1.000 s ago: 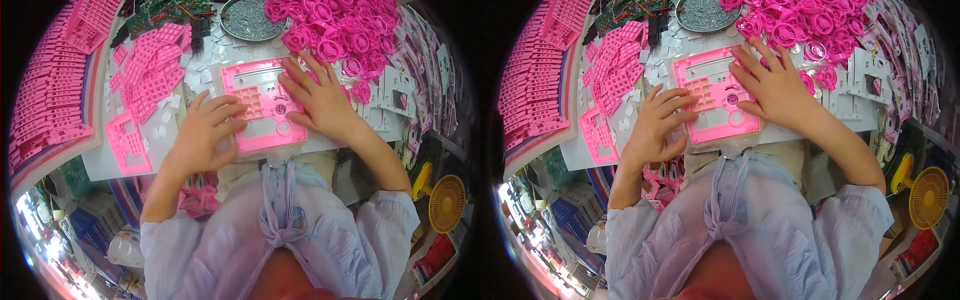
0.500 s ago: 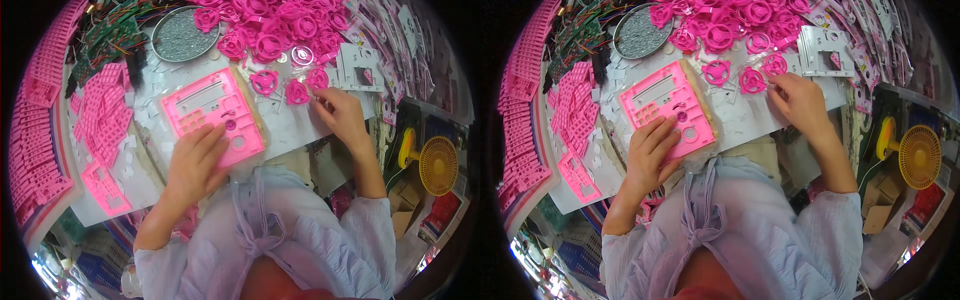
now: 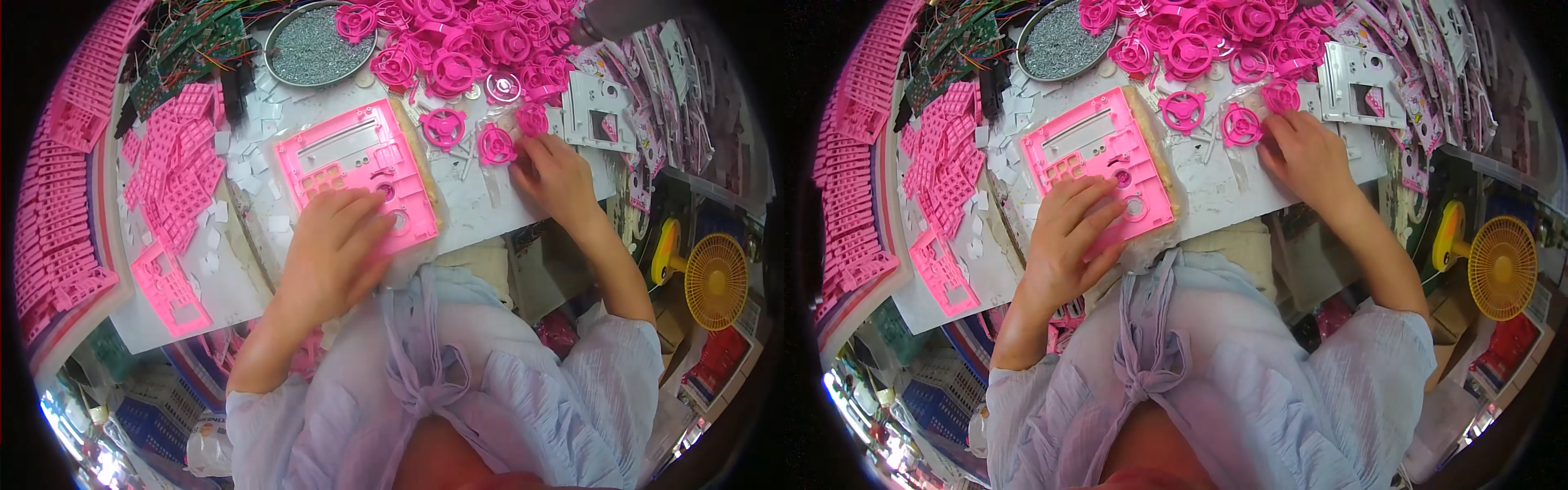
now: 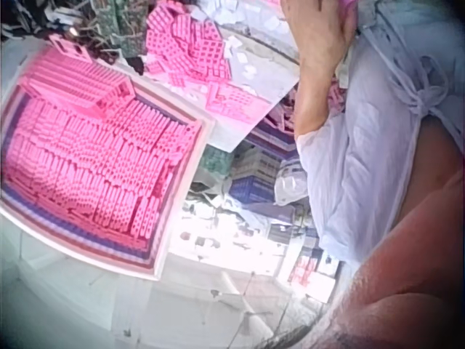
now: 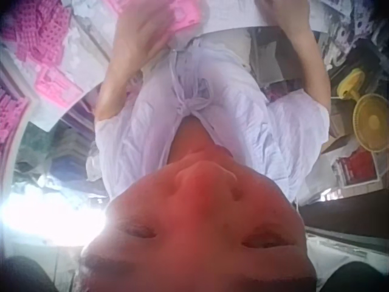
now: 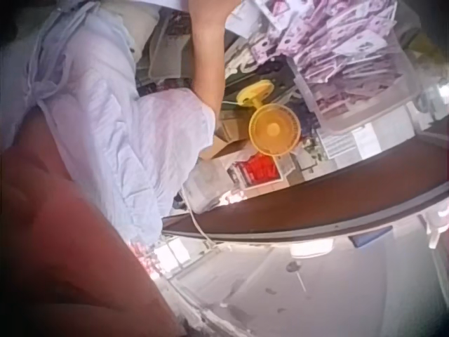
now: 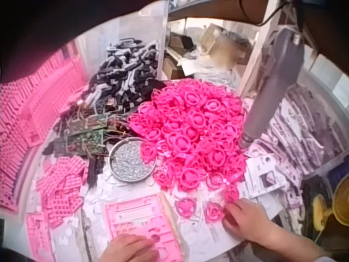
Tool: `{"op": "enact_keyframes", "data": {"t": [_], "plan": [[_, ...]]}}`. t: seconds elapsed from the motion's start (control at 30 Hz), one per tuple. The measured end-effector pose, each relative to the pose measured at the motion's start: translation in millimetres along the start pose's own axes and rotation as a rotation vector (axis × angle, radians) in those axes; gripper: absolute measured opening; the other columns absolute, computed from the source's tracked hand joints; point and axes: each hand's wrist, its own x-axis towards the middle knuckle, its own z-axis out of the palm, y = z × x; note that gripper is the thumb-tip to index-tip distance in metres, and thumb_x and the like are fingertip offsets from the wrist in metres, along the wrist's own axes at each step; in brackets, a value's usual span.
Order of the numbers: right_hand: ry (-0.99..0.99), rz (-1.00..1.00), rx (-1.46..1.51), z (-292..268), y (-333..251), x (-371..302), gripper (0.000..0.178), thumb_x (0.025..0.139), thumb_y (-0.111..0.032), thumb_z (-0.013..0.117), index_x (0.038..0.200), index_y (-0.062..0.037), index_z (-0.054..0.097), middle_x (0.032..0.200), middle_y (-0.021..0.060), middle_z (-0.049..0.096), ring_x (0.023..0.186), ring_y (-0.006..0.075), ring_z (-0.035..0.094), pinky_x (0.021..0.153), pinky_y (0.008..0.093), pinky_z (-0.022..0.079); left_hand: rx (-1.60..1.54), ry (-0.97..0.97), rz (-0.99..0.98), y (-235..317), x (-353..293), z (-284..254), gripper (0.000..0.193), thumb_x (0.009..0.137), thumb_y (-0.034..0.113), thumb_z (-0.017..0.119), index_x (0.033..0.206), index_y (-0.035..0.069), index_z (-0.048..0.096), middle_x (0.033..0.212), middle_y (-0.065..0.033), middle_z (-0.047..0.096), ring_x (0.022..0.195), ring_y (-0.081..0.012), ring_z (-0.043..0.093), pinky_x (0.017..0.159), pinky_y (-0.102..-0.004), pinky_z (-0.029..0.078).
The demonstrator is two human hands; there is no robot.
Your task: Assembling electronic components and plastic housing into a toy piggy bank.
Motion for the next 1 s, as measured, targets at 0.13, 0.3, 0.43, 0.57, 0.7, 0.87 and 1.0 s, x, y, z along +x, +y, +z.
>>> {"op": "enact_keyframes", "data": {"t": [0.13, 0.3, 0.43, 0.57, 0.7, 0.87, 1.0], "plan": [[0.062, -0.026, -0.016, 0, 1, -4, 0.022, 0.082, -0.013, 0.073, 0.102, -0.0078, 0.067, 0.096, 0.0078, 0.065, 0.087, 0.027, 0.067, 0.07, 0.0399, 0.056, 0.013, 0.011, 0.021, 0, -3, 4, 0.055, 0.071, 0.012, 0.08, 0.124, 0.006, 0.066, 0.133, -0.0148, 0.062, 0.123, -0.0373, 0.058, 0.106, -0.0538, 0.042], [0.02, -0.002, -0.098, 3, 14, -4, 0.02, 0.084, -0.01, 0.072, 0.103, -0.0068, 0.069, 0.095, 0.0083, 0.066, 0.086, 0.0274, 0.068, 0.072, 0.0379, 0.056, 0.038, 0.03, 0.024, 1, -5, 2, 0.051, 0.073, 0.01, 0.08, 0.122, 0.007, 0.067, 0.128, -0.0138, 0.064, 0.119, -0.0362, 0.059, 0.102, -0.0508, 0.045], [0.013, 0.177, 0.474, -7, 5, 6, 0.017, 0.092, -0.009, 0.068, 0.107, -0.0028, 0.071, 0.091, 0.0077, 0.07, 0.081, 0.021, 0.07, 0.071, 0.0333, 0.056, -0.094, 0.204, -0.113, 12, 0, 6, 0.033, 0.08, 0.007, 0.077, 0.112, 0.005, 0.07, 0.103, -0.0108, 0.071, 0.089, -0.0293, 0.067, 0.078, -0.0393, 0.053], [-0.412, 0.19, 1.048, -42, -73, 29, 0.017, 0.096, -0.008, 0.065, 0.109, 0.0, 0.073, 0.088, 0.0077, 0.073, 0.075, 0.0122, 0.07, 0.067, 0.0269, 0.055, -0.419, 0.125, -0.348, 35, 24, 7, 0.013, 0.085, 0.002, 0.074, 0.097, 0.003, 0.069, 0.076, -0.0083, 0.066, 0.06, -0.0245, 0.061, 0.056, -0.0322, 0.048], [-0.116, 0.08, 1.085, -31, -120, 31, 0.018, 0.093, 0.0, 0.069, 0.111, 0.0014, 0.07, 0.094, 0.0071, 0.072, 0.081, 0.01, 0.07, 0.07, 0.0242, 0.056, -0.23, 0.192, -0.094, 23, 24, 14, 0.011, 0.082, -0.001, 0.074, 0.088, 0.002, 0.065, 0.071, -0.0095, 0.061, 0.061, -0.0272, 0.061, 0.054, -0.0364, 0.047], [-0.177, 0.517, 1.684, -2, -148, 20, 0.015, 0.093, 0.002, 0.071, 0.108, 0.0023, 0.067, 0.098, 0.0033, 0.07, 0.084, 0.0043, 0.065, 0.068, 0.0223, 0.055, -0.116, 0.42, -0.082, 30, 1, 24, 0.014, 0.081, -0.001, 0.077, 0.085, 0.003, 0.064, 0.068, -0.0093, 0.058, 0.057, -0.0286, 0.059, 0.048, -0.0396, 0.044], [-0.06, 0.2, 1.158, -1, -139, 33, 0.013, 0.088, 0.001, 0.073, 0.1, 0.0003, 0.069, 0.097, 0.0048, 0.07, 0.082, 0.0159, 0.064, 0.074, 0.0293, 0.054, 0.009, 0.277, -0.146, 19, -8, 22, 0.024, 0.082, 0.012, 0.078, 0.101, 0.004, 0.066, 0.097, -0.0118, 0.066, 0.09, -0.0297, 0.065, 0.076, -0.0445, 0.05]]}}
